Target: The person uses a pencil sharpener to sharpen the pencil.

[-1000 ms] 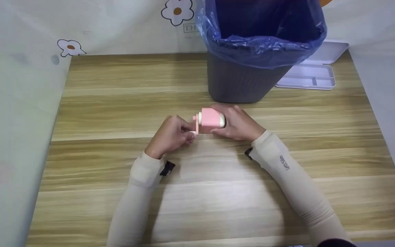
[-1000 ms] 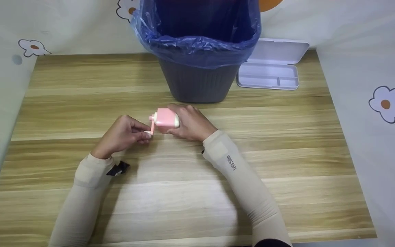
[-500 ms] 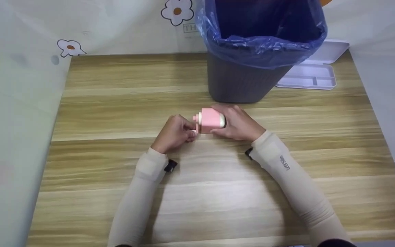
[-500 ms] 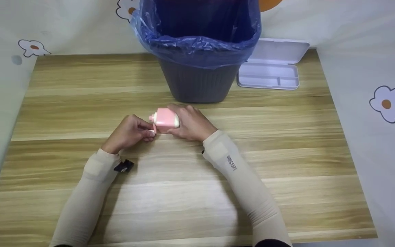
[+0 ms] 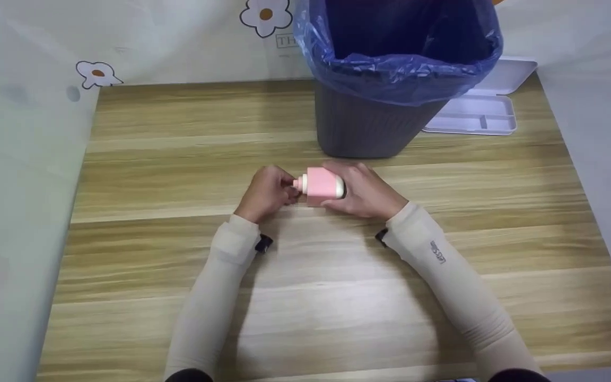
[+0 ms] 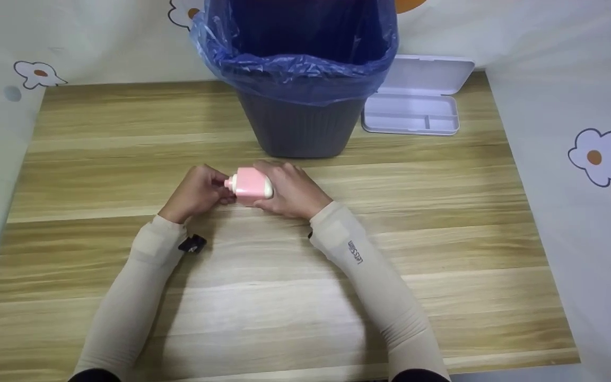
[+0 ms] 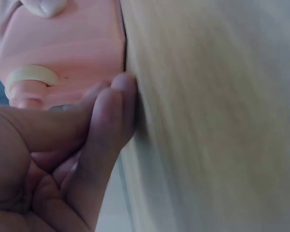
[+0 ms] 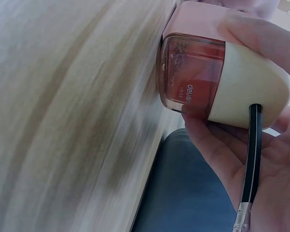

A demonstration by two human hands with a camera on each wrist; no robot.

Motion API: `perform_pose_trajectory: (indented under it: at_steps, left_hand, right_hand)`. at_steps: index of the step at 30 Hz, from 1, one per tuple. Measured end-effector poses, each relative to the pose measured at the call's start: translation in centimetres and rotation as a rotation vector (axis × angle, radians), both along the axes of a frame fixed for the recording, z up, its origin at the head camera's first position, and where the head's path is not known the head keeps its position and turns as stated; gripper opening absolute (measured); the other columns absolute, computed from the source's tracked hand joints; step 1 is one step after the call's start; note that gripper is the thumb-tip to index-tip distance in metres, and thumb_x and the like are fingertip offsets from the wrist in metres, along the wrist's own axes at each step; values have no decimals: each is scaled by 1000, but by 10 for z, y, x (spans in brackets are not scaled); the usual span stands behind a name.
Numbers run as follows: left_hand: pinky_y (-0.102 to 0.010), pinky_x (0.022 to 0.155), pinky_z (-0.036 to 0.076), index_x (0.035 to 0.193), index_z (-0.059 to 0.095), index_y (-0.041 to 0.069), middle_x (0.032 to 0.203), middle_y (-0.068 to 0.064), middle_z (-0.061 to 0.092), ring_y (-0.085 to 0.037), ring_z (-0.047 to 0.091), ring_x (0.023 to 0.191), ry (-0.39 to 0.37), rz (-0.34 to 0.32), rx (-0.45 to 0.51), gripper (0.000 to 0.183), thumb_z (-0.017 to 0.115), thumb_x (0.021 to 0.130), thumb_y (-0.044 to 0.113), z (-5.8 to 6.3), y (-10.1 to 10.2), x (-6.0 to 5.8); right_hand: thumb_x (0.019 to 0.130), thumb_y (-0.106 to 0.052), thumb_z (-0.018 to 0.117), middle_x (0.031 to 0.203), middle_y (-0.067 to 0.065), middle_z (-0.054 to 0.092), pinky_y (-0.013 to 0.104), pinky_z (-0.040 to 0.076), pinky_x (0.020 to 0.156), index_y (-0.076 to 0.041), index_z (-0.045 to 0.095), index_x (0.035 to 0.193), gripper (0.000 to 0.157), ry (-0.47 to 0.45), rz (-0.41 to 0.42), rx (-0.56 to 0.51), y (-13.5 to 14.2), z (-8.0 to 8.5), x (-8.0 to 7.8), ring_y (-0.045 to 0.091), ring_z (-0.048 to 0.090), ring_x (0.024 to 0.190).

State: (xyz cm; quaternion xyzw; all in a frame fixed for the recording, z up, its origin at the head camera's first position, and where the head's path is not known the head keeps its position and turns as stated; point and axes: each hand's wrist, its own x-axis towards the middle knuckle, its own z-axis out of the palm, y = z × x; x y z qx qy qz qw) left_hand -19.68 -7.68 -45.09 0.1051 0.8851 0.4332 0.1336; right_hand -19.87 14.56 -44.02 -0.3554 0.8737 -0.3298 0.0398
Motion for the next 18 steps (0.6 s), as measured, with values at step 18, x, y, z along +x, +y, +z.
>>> perform_pose_trajectory:
  at_steps: [18]
  left_hand:
    - [-28, 68, 50, 84, 74, 2, 82, -7, 70, -15, 62, 73, 114, 35, 0, 15, 63, 79, -6, 48, 0, -21]
  right_hand:
    - [71, -27, 78, 96, -2, 62, 32, 46, 69, -10, 54, 120, 57, -29, -15, 14, 0, 2, 1, 14, 56, 81]
